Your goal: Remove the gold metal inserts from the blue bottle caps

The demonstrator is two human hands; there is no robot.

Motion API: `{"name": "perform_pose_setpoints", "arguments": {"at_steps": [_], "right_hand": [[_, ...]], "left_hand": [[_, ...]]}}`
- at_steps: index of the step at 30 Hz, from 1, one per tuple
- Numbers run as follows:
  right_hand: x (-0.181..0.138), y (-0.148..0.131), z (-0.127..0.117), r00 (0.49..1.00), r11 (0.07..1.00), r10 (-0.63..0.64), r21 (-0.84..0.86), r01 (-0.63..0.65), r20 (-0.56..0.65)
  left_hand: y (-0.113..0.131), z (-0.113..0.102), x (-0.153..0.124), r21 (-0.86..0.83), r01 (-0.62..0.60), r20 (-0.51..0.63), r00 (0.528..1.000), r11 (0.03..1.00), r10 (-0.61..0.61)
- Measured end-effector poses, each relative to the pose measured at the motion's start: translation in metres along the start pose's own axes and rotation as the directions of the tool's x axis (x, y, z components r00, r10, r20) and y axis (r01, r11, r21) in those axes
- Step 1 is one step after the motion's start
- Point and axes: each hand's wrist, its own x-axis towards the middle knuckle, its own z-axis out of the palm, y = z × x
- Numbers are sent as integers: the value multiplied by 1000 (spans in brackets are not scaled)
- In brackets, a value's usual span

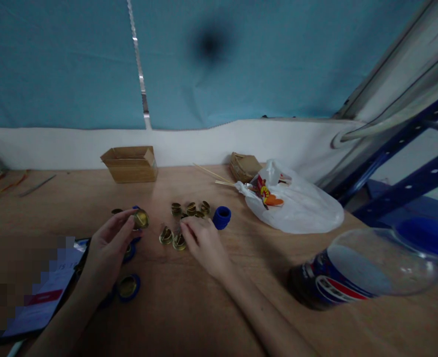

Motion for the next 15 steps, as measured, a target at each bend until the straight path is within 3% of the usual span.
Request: {"name": "perform_pose_setpoints", "arguments": {"at_steps": [3,8,12,15], "right_hand": [[11,4,9,997,988,-53,-143,61,60],[28,6,17,995,979,-54,-189,70,88],[34,5,18,998,987,-27,-157,34,48],[31,-1,11,999,999,-18,-40,20,47]], "left_hand": [[-1,2,0,-4,32,20,999,999,-32],[-6,4,1,-94,129,96,988,987,-120],[-10,3,4,-301,276,184,956,913,-228],[-8,3,4,-332,351,244,929,876,-279]]}}
